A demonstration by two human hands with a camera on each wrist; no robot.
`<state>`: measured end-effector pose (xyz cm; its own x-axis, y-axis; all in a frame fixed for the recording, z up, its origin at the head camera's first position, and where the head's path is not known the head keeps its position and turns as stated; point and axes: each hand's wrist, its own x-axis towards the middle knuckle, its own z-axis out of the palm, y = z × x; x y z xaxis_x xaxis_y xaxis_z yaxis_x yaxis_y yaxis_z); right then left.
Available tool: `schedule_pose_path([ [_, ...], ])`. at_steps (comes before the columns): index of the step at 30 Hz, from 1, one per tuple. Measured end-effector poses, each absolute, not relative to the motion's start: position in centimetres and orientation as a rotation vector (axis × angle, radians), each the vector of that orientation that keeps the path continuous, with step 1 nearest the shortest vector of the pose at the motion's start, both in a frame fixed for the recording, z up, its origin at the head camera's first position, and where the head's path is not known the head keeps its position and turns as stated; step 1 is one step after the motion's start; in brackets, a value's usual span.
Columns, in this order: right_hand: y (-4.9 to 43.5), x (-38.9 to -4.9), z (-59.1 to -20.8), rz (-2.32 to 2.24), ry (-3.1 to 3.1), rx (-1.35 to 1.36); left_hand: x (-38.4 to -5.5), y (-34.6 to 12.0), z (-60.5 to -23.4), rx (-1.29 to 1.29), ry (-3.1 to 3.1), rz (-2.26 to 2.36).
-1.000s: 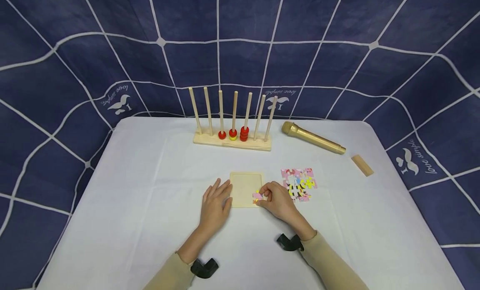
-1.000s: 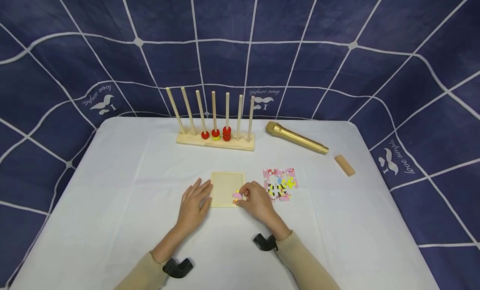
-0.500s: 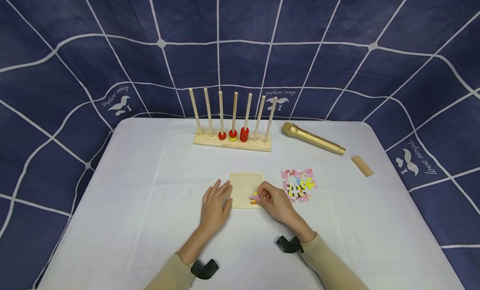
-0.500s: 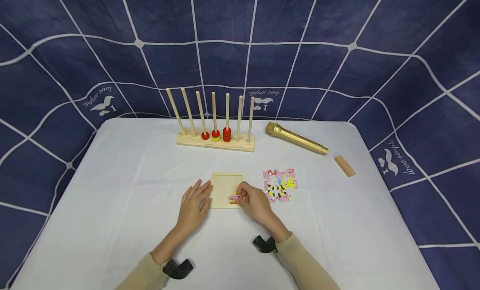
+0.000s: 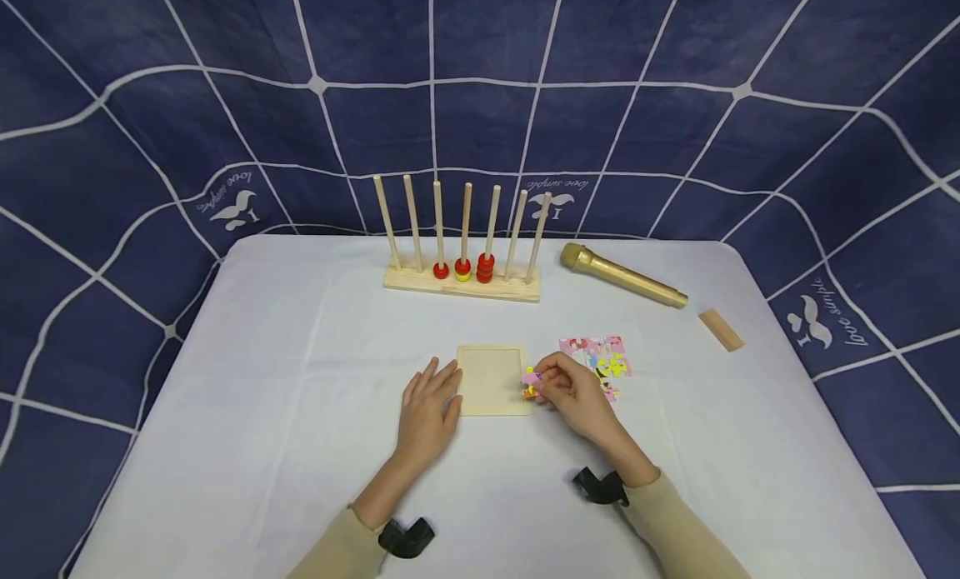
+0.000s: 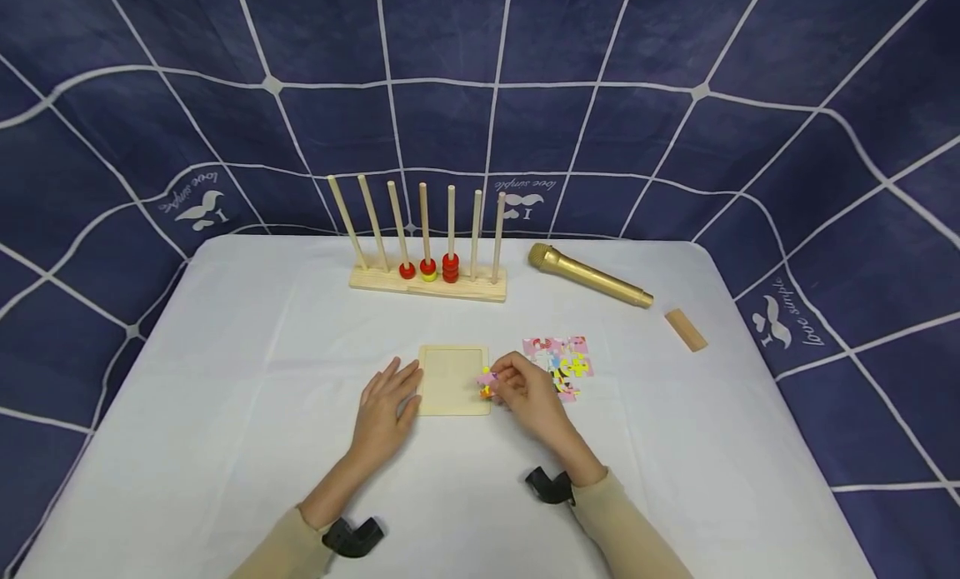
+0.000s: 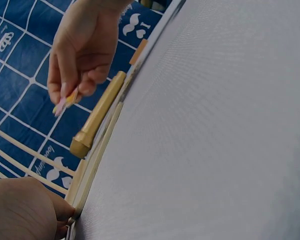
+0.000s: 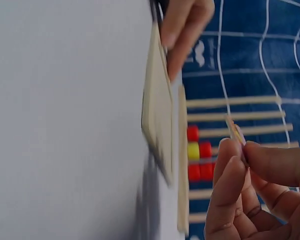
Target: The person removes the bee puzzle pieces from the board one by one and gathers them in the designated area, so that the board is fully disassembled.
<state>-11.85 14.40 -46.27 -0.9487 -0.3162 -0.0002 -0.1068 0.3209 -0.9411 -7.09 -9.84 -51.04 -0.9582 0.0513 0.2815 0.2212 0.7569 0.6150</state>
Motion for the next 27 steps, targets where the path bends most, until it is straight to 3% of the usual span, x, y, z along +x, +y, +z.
schedule_pose_path([
  [15,24.0,-11.8,-45.1,-1.852,2.574,0.128,-7.0,-10.0,-51.0,-0.222,-2.713,-1.003],
  [22,26.2,-11.7,-45.8,-1.764,2.672,0.383,-7.0,-10.0,-51.1,-0.223,-2.706,-1.006],
  [27,26.8,-11.9,-46.6,-1.681,2.724,0.394,-7.1,-9.9,-51.1,-0.23,-2.693,-1.012],
])
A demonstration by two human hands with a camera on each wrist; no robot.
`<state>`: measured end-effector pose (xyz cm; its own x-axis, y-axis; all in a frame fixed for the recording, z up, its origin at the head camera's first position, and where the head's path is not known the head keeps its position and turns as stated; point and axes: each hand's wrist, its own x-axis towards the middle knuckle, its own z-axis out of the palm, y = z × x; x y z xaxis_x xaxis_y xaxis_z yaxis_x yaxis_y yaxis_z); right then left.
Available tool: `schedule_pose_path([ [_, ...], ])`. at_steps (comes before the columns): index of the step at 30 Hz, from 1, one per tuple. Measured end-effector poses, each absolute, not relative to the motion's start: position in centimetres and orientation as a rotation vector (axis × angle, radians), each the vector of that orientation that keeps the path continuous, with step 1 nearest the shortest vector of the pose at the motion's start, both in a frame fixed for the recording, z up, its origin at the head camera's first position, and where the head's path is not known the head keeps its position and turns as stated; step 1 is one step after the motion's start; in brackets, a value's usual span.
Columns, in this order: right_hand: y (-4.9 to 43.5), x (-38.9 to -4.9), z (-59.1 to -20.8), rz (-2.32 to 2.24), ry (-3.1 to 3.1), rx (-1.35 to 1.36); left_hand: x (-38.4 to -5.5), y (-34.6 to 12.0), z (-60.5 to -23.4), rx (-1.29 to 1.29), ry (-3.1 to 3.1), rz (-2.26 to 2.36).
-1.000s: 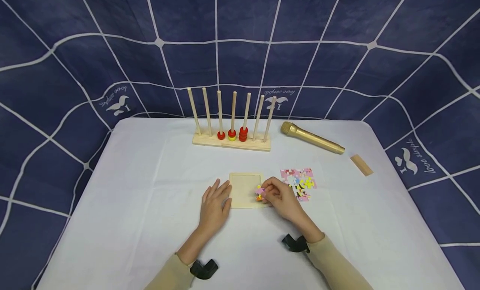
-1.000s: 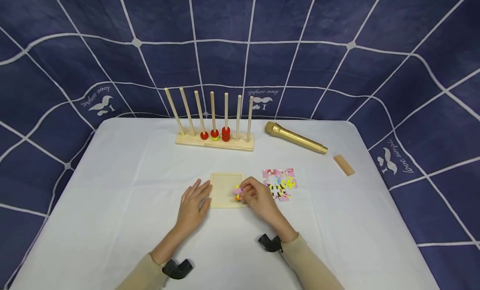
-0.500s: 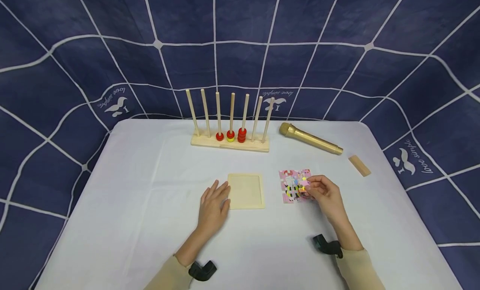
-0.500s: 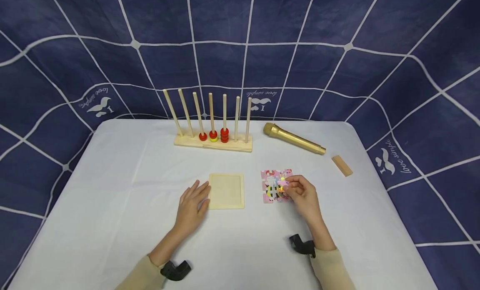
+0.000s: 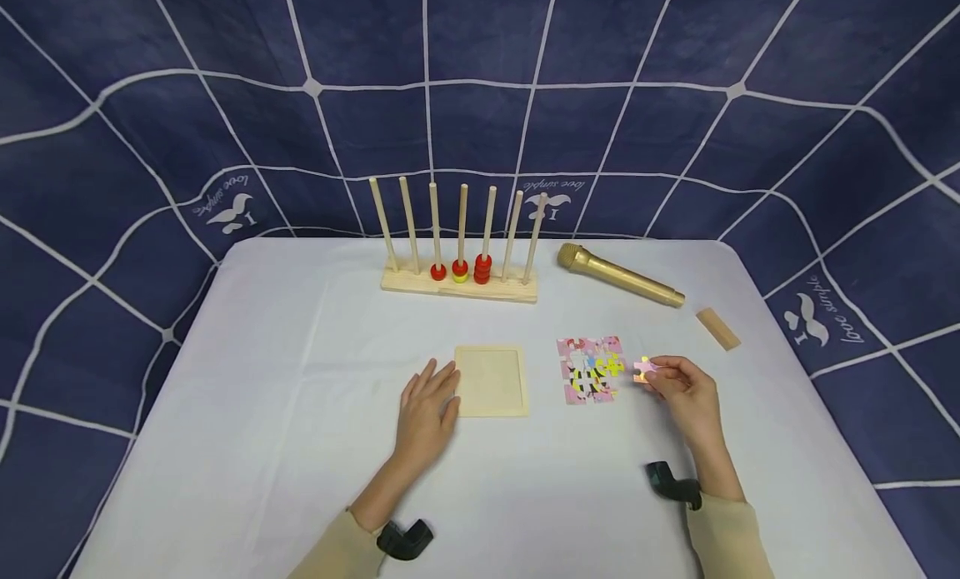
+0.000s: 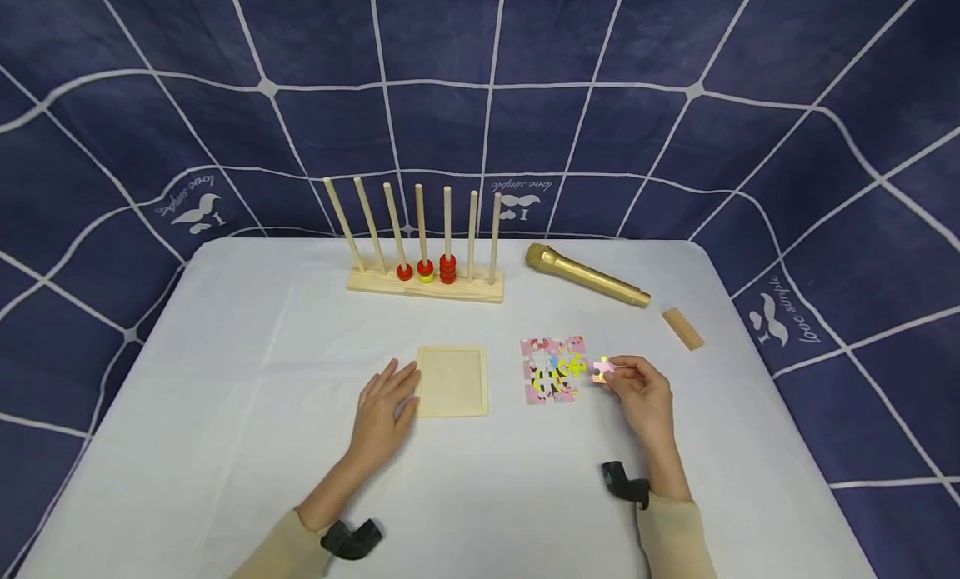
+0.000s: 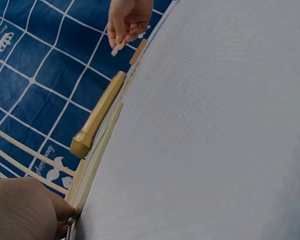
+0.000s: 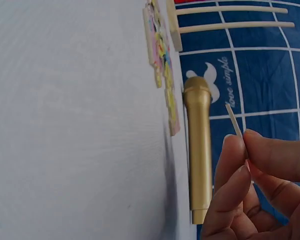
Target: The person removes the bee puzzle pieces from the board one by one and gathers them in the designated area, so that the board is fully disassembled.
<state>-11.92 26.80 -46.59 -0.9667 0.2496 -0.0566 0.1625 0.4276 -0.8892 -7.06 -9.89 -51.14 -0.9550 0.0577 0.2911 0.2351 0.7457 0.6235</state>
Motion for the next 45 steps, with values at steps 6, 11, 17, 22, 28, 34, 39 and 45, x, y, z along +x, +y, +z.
schedule_pose_path([
  [6,26.8,-12.2,-47.0,1.543,-2.725,-0.331,-7.2,-9.9,-51.2,-0.233,-2.679,-0.982],
  [11,26.8,-12.3,-47.4,1.518,-2.807,-0.293,-7.2,-10.1,-51.0,-0.218,-2.696,-0.981],
  [17,26.6,-12.3,-47.9,1.431,-2.859,-0.23,-7.2,-10.3,-50.8,-0.219,-2.692,-0.983],
  [22,26.4,-12.3,-48.2,1.33,-2.878,-0.218,-7.1,-10.2,-50.7,-0.22,-2.693,-0.989],
  [28,26.2,-12.1,-48.4,1.158,-2.891,-0.189,-7.1,-10.1,-50.9,-0.217,-2.701,-0.988],
  [34,25.9,-12.3,-48.1,1.104,-2.891,-0.172,-7.3,-10.0,-51.1,-0.223,-2.687,-0.98],
  [39,25.8,-12.1,-48.0,1.088,-2.908,-0.178,-7.3,-10.0,-51.2,-0.219,-2.689,-0.974],
  [45,25.9,-11.8,-48.1,1.059,-2.911,-0.173,-7.3,-9.9,-51.3,-0.225,-2.683,-0.974],
])
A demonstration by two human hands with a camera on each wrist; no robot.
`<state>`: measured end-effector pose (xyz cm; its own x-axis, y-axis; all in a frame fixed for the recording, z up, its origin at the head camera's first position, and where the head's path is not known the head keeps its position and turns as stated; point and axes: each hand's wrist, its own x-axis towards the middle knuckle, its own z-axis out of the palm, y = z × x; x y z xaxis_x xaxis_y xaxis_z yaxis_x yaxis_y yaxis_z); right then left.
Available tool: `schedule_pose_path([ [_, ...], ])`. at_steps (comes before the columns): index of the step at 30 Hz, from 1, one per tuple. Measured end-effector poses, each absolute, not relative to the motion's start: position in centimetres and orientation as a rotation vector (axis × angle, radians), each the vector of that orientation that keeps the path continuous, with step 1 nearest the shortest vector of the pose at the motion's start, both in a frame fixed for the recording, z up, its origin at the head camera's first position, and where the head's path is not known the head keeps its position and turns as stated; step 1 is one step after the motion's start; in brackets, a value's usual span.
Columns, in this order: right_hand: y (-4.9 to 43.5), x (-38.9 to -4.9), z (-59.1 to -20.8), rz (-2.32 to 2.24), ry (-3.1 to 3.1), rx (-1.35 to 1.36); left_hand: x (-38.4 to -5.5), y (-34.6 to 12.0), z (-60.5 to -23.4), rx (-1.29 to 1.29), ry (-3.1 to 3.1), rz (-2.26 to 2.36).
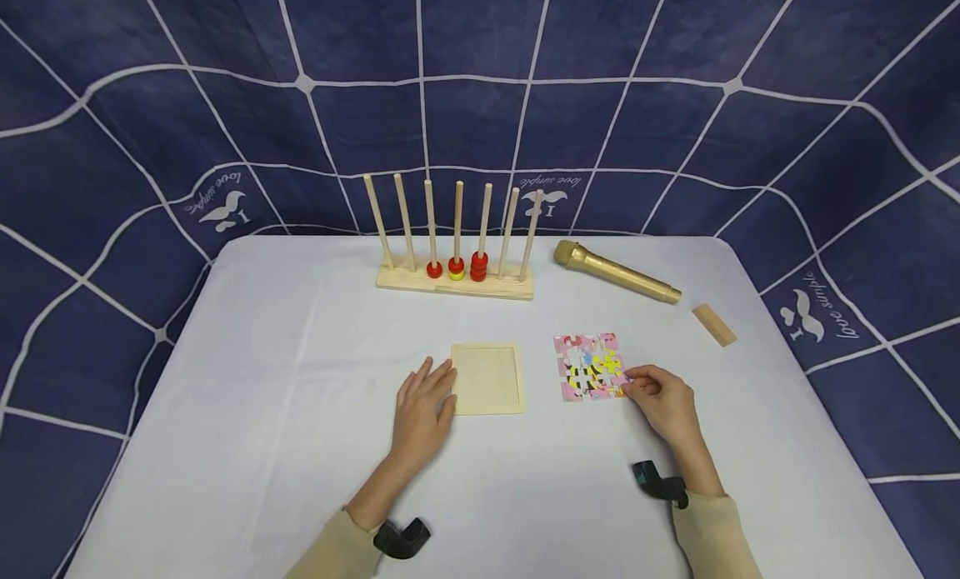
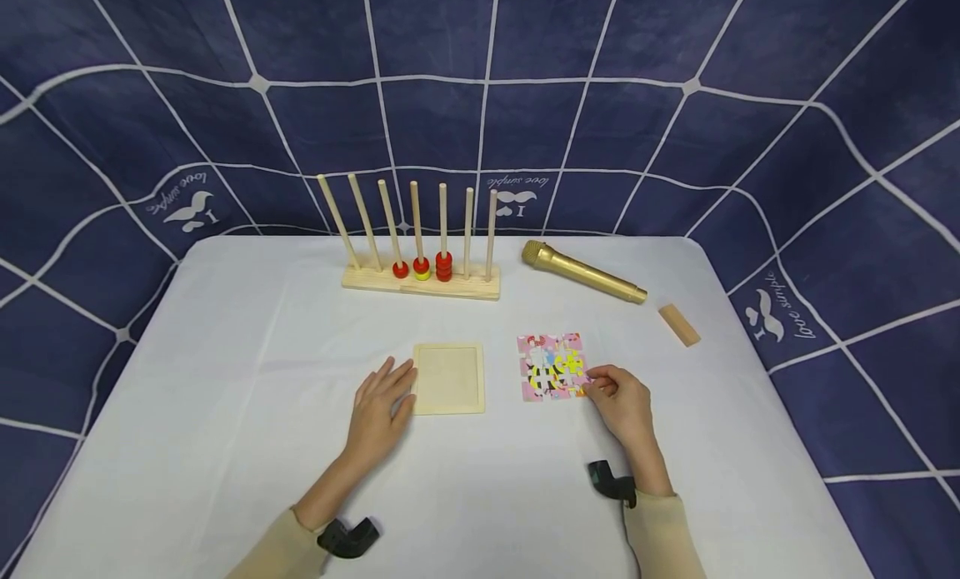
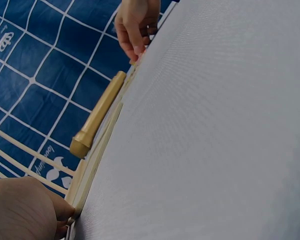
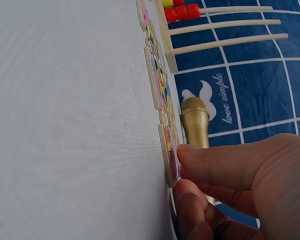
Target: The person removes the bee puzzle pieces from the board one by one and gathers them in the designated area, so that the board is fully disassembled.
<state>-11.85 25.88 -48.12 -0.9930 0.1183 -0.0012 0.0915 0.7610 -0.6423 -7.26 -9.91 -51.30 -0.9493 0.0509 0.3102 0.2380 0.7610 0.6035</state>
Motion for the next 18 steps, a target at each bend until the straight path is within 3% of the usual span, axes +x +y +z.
schedule_pose_path([
  [18,25.97,-12.0,-48.44,1.019,-2.904,-0.134,-7.25,-9.85,-51.25,-0.222,-2.678,-0.984],
])
